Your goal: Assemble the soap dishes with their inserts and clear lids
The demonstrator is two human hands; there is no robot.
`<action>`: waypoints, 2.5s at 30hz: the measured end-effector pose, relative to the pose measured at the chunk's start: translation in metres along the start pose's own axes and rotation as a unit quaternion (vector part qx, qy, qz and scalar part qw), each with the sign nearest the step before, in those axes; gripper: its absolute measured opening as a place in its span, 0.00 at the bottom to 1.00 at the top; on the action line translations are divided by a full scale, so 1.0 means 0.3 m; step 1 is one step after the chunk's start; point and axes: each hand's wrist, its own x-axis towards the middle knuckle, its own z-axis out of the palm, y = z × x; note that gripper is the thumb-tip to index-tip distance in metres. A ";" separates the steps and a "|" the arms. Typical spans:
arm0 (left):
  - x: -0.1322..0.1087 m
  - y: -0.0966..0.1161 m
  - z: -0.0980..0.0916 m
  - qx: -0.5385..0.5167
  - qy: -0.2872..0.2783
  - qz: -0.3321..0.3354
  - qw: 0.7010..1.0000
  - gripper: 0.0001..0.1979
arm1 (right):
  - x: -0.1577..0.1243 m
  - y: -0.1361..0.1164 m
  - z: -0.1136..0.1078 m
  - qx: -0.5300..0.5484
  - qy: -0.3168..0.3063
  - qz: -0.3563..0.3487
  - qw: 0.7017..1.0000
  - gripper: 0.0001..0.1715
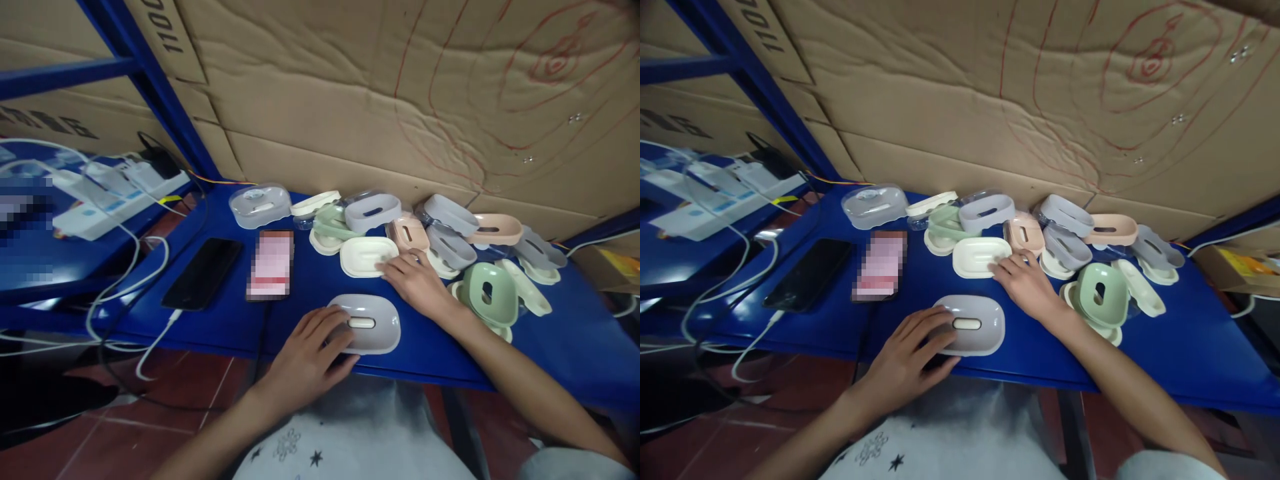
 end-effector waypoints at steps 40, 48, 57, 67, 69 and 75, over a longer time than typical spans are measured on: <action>0.018 -0.030 0.016 0.067 0.024 -0.121 0.990 0.18 | -0.338 -0.094 -0.178 0.207 -0.079 0.048 0.974 0.11; 0.021 -0.025 0.024 0.069 0.032 -0.120 0.990 0.14 | -0.122 0.005 -0.204 0.071 0.009 0.020 0.997 0.17; 0.017 -0.027 0.021 0.060 0.032 -0.110 0.992 0.13 | 0.538 -0.130 -0.030 -0.064 0.030 -0.131 0.989 0.26; 0.011 -0.028 0.019 0.043 0.035 -0.109 0.993 0.14 | 0.571 -0.108 -0.064 -0.131 0.024 -0.041 0.990 0.20; 0.009 -0.028 0.017 0.033 0.040 -0.103 0.993 0.12 | 0.489 -0.069 -0.124 -0.120 0.055 -0.009 0.991 0.22; -0.010 -0.026 0.009 -0.007 0.061 -0.120 0.991 0.07 | 0.103 -0.040 -0.202 0.037 0.163 0.034 0.985 0.21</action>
